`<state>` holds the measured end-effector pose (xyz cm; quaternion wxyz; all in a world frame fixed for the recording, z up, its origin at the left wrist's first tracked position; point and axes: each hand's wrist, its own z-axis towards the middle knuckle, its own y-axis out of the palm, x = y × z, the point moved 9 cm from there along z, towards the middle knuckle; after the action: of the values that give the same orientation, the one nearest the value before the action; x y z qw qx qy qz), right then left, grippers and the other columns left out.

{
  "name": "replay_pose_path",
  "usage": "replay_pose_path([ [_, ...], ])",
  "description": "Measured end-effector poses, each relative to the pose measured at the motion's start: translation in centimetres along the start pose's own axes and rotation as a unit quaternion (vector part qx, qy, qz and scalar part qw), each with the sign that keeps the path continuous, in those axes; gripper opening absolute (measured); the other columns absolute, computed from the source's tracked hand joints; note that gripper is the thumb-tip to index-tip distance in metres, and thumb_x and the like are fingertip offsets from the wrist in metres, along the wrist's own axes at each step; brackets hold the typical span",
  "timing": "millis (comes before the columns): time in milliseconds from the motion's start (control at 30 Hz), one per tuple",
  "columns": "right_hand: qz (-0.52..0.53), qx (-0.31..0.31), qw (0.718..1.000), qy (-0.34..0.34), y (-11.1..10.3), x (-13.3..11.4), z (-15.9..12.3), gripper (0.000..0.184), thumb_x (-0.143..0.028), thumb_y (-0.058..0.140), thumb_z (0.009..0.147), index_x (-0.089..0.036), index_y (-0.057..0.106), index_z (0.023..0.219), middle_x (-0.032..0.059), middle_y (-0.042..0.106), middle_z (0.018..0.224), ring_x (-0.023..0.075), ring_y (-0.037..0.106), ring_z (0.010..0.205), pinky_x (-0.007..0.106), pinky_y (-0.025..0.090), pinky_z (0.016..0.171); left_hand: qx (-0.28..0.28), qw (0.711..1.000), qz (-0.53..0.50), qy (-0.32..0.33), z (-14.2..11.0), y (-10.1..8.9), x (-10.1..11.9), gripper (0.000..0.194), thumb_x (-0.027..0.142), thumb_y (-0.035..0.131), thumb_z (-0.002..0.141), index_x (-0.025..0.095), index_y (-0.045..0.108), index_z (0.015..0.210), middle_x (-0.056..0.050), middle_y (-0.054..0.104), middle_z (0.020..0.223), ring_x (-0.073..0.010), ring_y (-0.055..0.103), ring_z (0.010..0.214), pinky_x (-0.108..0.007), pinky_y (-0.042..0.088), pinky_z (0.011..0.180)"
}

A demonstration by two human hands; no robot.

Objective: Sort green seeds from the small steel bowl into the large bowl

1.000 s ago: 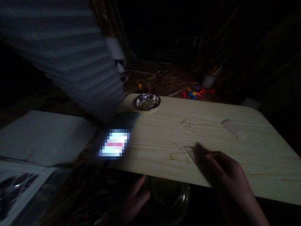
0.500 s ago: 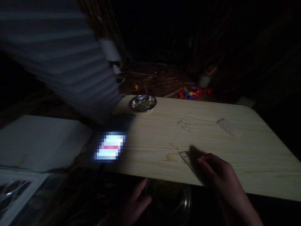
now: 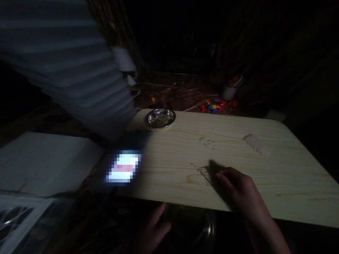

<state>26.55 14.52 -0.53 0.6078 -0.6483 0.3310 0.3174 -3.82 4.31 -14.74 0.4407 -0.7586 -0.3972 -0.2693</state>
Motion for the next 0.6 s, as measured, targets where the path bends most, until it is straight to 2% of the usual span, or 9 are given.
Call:
replay_pose_path([
  [167,0.031,0.015,0.999,0.004,-0.38,0.59,-0.39,0.029,-0.046,0.056,0.087,-0.020,0.067,0.091,0.0069,0.074,0.089,0.0212,0.068,0.078,0.033,0.050,0.069,-0.003,1.000,0.003,-0.013,0.35,0.39,-0.92,0.063,0.043,0.054,0.079,0.024,0.048,0.140,-0.008,0.044,0.148,-0.0327,0.042,0.135,-0.052,0.031,0.113],
  [400,0.013,0.005,1.000,-0.018,-0.11,-0.06,0.08,0.029,-0.044,0.055,0.087,-0.019,0.069,0.089,0.0088,0.074,0.087,0.0219,0.068,0.076,0.033,0.050,0.067,-0.006,1.000,0.020,0.000,0.29,0.31,-0.65,0.060,0.041,0.054,0.081,0.030,0.048,0.139,-0.004,0.044,0.148,-0.0320,0.041,0.136,-0.053,0.028,0.114],
  [600,0.000,-0.017,1.000,-0.008,0.39,-0.10,-0.07,0.031,-0.048,0.054,0.087,-0.020,0.069,0.089,0.0077,0.074,0.088,0.0228,0.069,0.079,0.034,0.050,0.070,0.007,1.000,0.011,0.006,0.22,0.10,-0.82,0.061,0.042,0.055,0.081,0.027,0.048,0.140,-0.006,0.046,0.147,-0.0323,0.043,0.134,-0.052,0.031,0.113],
])
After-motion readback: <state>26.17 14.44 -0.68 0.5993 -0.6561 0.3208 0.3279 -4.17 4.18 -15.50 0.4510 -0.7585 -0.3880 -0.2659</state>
